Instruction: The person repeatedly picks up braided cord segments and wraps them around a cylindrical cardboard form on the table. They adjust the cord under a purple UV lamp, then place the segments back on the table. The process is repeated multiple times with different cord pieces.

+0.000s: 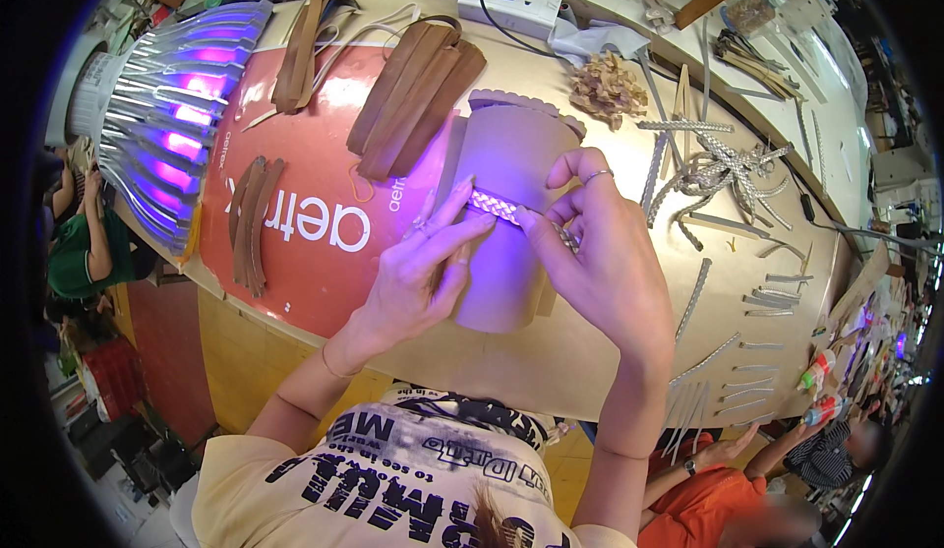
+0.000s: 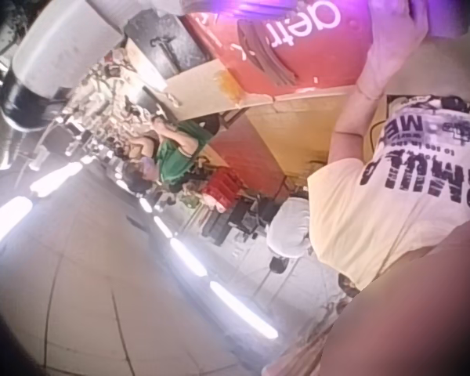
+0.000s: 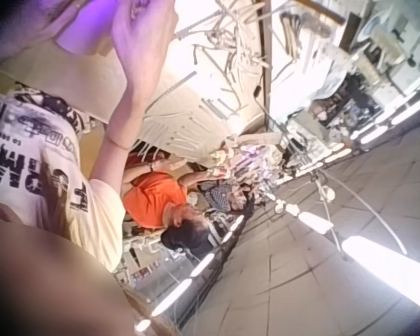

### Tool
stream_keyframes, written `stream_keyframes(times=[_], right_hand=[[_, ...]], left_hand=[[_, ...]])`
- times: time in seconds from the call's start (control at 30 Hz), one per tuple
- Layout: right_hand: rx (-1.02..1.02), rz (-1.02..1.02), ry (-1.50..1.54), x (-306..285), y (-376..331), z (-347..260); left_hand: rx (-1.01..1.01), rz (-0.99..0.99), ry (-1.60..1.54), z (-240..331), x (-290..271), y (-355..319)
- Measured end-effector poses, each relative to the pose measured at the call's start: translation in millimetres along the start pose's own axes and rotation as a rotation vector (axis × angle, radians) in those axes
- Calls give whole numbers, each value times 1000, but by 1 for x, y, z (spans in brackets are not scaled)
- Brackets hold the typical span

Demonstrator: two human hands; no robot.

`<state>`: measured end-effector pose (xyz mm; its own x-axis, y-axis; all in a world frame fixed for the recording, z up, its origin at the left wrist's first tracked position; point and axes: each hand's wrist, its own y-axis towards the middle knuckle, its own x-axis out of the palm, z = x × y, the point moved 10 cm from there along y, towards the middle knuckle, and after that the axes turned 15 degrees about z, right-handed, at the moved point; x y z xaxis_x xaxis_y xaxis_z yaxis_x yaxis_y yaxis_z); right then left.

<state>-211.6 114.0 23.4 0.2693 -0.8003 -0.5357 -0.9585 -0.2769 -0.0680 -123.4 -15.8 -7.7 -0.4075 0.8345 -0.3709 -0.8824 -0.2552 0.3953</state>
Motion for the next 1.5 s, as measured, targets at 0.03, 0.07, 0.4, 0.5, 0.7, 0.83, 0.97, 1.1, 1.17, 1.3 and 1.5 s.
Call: stream_keyframes(times=[0.03,0.07,0.4,0.5,0.7,0.83,0.97,1.1,1.17,1.3,1.5], right_hand=[[5,-2,2,0,0,2],[11,-4,4,0,-1,3],[97,-31,62,2,-1,17],[110,-33,87,3,-2,22],[125,-60,119,7,-2,32],[167,-57,194,9,-5,41],[188,-50,285,13,-7,54],[314,-1,370,18,-7,74],[301,14,359,15,-7,72],[281,40,195,2,-6,59],[32,43,38,21,4,12]], left_hand=[[1,-4,6,0,0,0],[4,-5,15,1,0,0],[54,-10,39,4,1,1],[36,-19,43,3,1,1],[48,-31,66,4,2,1],[69,-38,83,5,2,2],[47,-48,81,4,2,1],[45,-40,67,3,1,1],[52,-25,59,3,0,1],[36,8,47,2,-5,1],[110,166,195,18,-30,-3]])
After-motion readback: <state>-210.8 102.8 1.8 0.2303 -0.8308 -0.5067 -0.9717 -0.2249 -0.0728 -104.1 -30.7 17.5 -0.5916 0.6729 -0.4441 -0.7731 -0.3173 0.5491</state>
